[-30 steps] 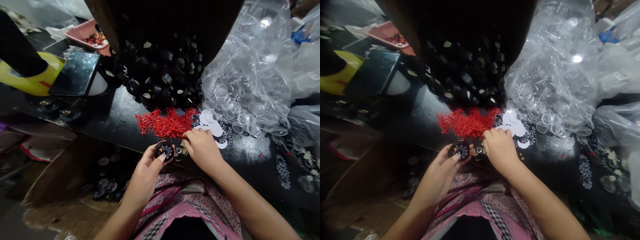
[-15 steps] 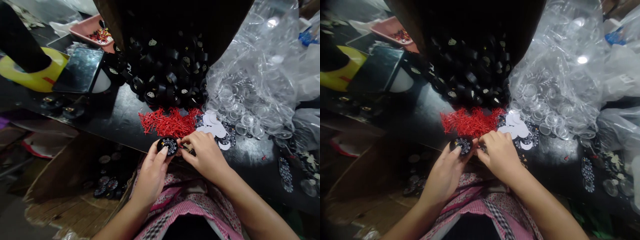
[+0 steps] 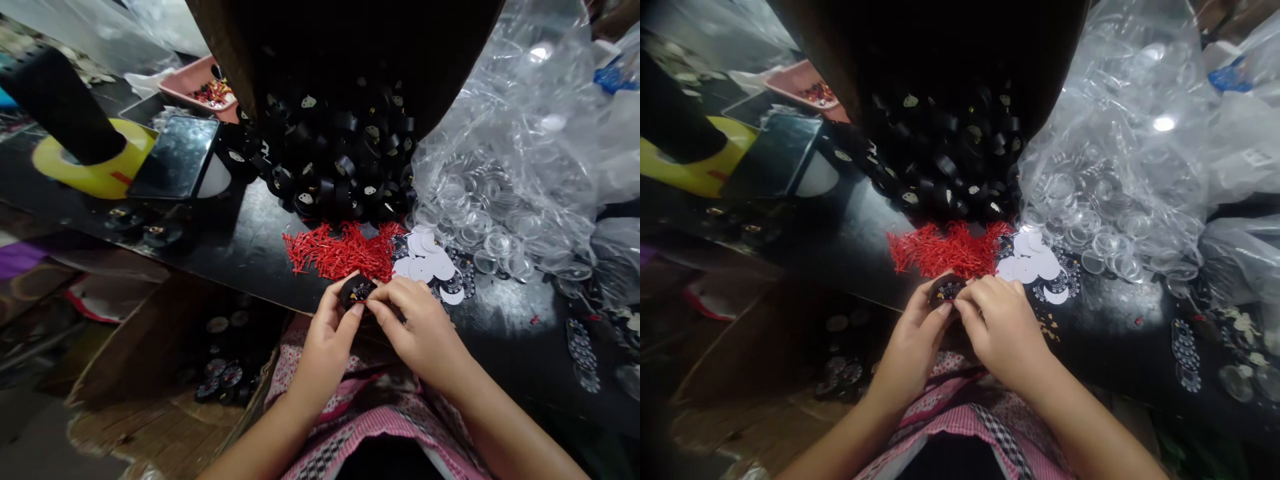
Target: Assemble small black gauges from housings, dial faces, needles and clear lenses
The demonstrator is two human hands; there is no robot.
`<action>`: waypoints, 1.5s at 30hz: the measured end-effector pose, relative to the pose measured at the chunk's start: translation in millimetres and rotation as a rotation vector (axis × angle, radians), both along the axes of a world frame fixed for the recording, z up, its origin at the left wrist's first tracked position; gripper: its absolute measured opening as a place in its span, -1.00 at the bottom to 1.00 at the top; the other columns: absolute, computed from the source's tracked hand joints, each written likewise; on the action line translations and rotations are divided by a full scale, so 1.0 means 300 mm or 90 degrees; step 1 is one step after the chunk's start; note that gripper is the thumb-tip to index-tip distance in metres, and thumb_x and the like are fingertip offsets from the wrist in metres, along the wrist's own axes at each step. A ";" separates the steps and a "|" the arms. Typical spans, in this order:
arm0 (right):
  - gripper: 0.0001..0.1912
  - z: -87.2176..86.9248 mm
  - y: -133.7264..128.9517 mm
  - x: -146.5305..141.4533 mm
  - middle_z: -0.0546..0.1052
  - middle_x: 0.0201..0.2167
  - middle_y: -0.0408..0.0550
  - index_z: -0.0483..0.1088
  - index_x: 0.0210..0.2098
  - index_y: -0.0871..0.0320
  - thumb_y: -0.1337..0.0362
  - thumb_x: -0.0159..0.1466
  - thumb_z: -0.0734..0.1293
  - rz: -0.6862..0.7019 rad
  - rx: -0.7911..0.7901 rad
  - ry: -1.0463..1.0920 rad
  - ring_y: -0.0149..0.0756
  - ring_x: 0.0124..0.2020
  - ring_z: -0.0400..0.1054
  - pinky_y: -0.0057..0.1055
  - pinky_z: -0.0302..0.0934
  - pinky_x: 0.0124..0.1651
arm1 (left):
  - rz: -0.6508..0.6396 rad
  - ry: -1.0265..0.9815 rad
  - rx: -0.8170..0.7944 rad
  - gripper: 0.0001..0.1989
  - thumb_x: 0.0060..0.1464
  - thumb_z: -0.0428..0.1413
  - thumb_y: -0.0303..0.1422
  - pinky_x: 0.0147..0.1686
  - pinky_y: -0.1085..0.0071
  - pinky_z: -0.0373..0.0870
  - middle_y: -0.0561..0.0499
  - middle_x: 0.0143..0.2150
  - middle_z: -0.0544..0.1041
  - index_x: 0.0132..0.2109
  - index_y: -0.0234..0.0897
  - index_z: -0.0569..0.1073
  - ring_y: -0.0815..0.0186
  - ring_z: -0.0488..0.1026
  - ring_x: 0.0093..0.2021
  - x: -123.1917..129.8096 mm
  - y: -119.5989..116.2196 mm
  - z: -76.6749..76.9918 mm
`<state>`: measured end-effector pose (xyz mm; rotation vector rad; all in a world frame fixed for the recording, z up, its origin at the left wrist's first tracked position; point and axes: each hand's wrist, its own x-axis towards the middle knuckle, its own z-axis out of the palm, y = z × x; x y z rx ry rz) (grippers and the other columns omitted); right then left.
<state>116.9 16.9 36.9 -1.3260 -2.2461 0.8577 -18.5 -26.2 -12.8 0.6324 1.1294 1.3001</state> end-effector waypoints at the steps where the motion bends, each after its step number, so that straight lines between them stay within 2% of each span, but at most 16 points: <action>1: -0.88 0.002 -0.001 0.002 0.46 -0.35 -0.12 0.38 -0.30 0.15 0.36 0.38 0.25 -0.003 0.003 -0.007 -0.27 -0.27 0.31 -0.27 0.00 -0.14 | -0.007 0.030 0.011 -0.71 0.23 0.14 -0.31 0.14 0.36 0.34 0.06 0.08 0.53 0.09 -0.07 0.43 0.28 0.46 0.08 -0.001 -0.003 0.004; 8: -0.85 0.013 -0.005 0.005 0.45 -0.38 -0.14 0.34 -0.35 0.15 0.35 0.38 0.26 -0.007 -0.010 0.009 -0.29 -0.28 0.31 -0.28 0.01 -0.14 | 0.003 0.119 0.059 -0.77 0.20 0.16 -0.36 0.01 0.53 0.40 0.11 -0.04 0.58 0.01 -0.10 0.45 0.37 0.50 0.01 -0.011 -0.006 0.035; 13: -0.81 0.005 -0.025 0.000 0.45 -0.39 -0.12 0.28 -0.40 0.16 0.38 0.37 0.26 -0.015 0.011 0.044 -0.28 -0.28 0.31 -0.29 0.06 -0.14 | 0.020 0.221 0.093 -0.76 0.19 0.15 -0.42 -0.01 0.51 0.41 0.11 -0.07 0.58 0.00 -0.11 0.46 0.36 0.53 -0.03 -0.017 -0.019 0.034; 19: -0.78 -0.003 -0.052 -0.015 0.43 -0.40 -0.09 0.22 -0.43 0.14 0.38 0.36 0.24 -0.039 0.027 0.075 -0.26 -0.27 0.30 -0.31 0.12 -0.15 | 0.014 0.304 0.080 -0.66 0.17 0.14 -0.46 -0.01 0.51 0.40 0.15 -0.09 0.58 0.05 -0.01 0.47 0.34 0.51 -0.01 -0.030 -0.041 0.025; 22: -0.74 0.002 -0.041 -0.011 0.38 -0.50 -0.16 0.21 -0.49 0.14 0.38 0.33 0.29 -0.041 0.015 0.069 -0.30 -0.34 0.31 -0.33 0.13 -0.17 | -0.015 0.247 0.050 -0.72 0.19 0.14 -0.40 0.03 0.49 0.39 0.12 -0.03 0.59 0.04 -0.03 0.49 0.31 0.51 0.01 -0.039 -0.030 0.030; 24: -0.72 0.006 -0.027 -0.003 0.35 -0.55 -0.20 0.23 -0.52 0.14 0.38 0.30 0.32 -0.032 0.014 0.051 -0.33 -0.40 0.30 -0.35 0.11 -0.20 | -0.062 0.128 0.010 -0.75 0.21 0.15 -0.33 0.07 0.44 0.39 0.08 0.04 0.57 0.03 -0.04 0.49 0.27 0.50 0.05 -0.045 -0.017 0.031; 27: -0.91 0.007 -0.008 0.009 0.43 -0.45 -0.15 0.39 -0.36 0.17 0.38 0.30 0.32 -0.003 0.081 0.019 -0.32 -0.38 0.31 -0.33 0.08 -0.22 | -0.111 -0.030 -0.039 -0.66 0.19 0.17 -0.29 0.15 0.33 0.36 0.03 0.15 0.51 0.11 -0.03 0.46 0.19 0.45 0.14 -0.053 -0.004 0.023; 28: -0.96 0.004 -0.002 0.011 0.46 -0.39 -0.11 0.42 -0.27 0.19 0.38 0.31 0.30 0.010 0.120 0.003 -0.30 -0.34 0.32 -0.32 0.08 -0.21 | -0.114 -0.043 -0.044 -0.63 0.18 0.18 -0.28 0.18 0.30 0.33 0.03 0.19 0.48 0.14 -0.01 0.44 0.16 0.41 0.18 -0.055 -0.003 0.019; 30: -0.91 -0.006 0.007 0.010 0.49 -0.35 -0.06 0.42 -0.22 0.22 0.38 0.33 0.27 0.043 0.197 -0.044 -0.25 -0.30 0.33 -0.29 0.06 -0.19 | -0.112 -0.013 -0.045 -0.60 0.20 0.17 -0.25 0.26 0.26 0.24 0.04 0.25 0.42 0.18 0.02 0.43 0.15 0.32 0.27 -0.054 -0.005 0.013; 32: -0.88 -0.017 0.014 0.003 0.49 -0.37 -0.03 0.42 -0.28 0.24 0.39 0.34 0.24 0.069 0.256 -0.092 -0.22 -0.30 0.33 -0.27 0.05 -0.21 | -0.103 0.030 -0.053 -0.59 0.21 0.15 -0.19 0.31 0.22 0.16 0.04 0.29 0.39 0.19 0.04 0.42 0.13 0.24 0.33 -0.045 -0.008 0.013; 34: -0.84 -0.022 0.016 -0.009 0.46 -0.42 -0.03 0.40 -0.35 0.24 0.41 0.32 0.21 0.070 0.282 -0.112 -0.22 -0.34 0.31 -0.27 0.06 -0.22 | -0.074 0.015 -0.086 -0.58 0.19 0.15 -0.13 0.30 0.17 0.19 -0.01 0.26 0.42 0.18 -0.02 0.45 0.08 0.26 0.32 -0.027 -0.010 0.017; 36: -0.84 -0.021 0.013 -0.024 0.43 -0.45 -0.05 0.38 -0.39 0.23 0.43 0.29 0.21 0.032 0.257 -0.108 -0.25 -0.37 0.29 -0.28 0.09 -0.23 | -0.036 -0.064 -0.135 -0.57 0.15 0.18 -0.10 0.24 0.13 0.29 -0.09 0.20 0.48 0.12 -0.12 0.50 0.01 0.33 0.27 -0.004 -0.009 0.018; 38: -0.87 -0.014 0.007 -0.035 0.42 -0.46 -0.09 0.36 -0.40 0.22 0.43 0.27 0.23 -0.035 0.183 -0.105 -0.29 -0.40 0.27 -0.31 0.11 -0.24 | -0.004 -0.131 -0.169 -0.57 0.13 0.18 -0.08 0.19 0.12 0.37 -0.12 0.17 0.51 0.08 -0.16 0.52 -0.02 0.37 0.23 0.017 -0.006 0.011; 40: -0.91 -0.006 0.008 -0.030 0.44 -0.45 -0.12 0.36 -0.40 0.20 0.42 0.25 0.28 -0.086 0.083 -0.094 -0.32 -0.41 0.28 -0.35 0.12 -0.27 | -0.004 -0.122 -0.167 -0.57 0.14 0.19 -0.09 0.20 0.16 0.36 -0.08 0.20 0.48 0.10 -0.12 0.50 0.02 0.36 0.25 0.029 -0.002 -0.004; 43: -0.91 -0.007 0.047 0.023 0.48 -0.42 -0.14 0.40 -0.37 0.16 0.36 0.28 0.30 -0.066 -0.063 -0.016 -0.36 -0.39 0.33 -0.41 0.16 -0.29 | -0.037 -0.071 -0.133 -0.58 0.15 0.19 -0.12 0.24 0.19 0.32 0.00 0.26 0.43 0.14 -0.05 0.48 0.07 0.31 0.29 0.028 0.008 -0.022; 45: -0.87 -0.023 0.109 0.086 0.51 -0.35 -0.10 0.45 -0.30 0.14 0.25 0.32 0.29 -0.104 -0.048 0.005 -0.32 -0.34 0.38 -0.38 0.22 -0.22 | -0.044 -0.104 -0.112 -0.59 0.17 0.18 -0.14 0.23 0.17 0.34 -0.05 0.24 0.45 0.13 -0.12 0.48 0.06 0.33 0.27 0.023 0.016 -0.022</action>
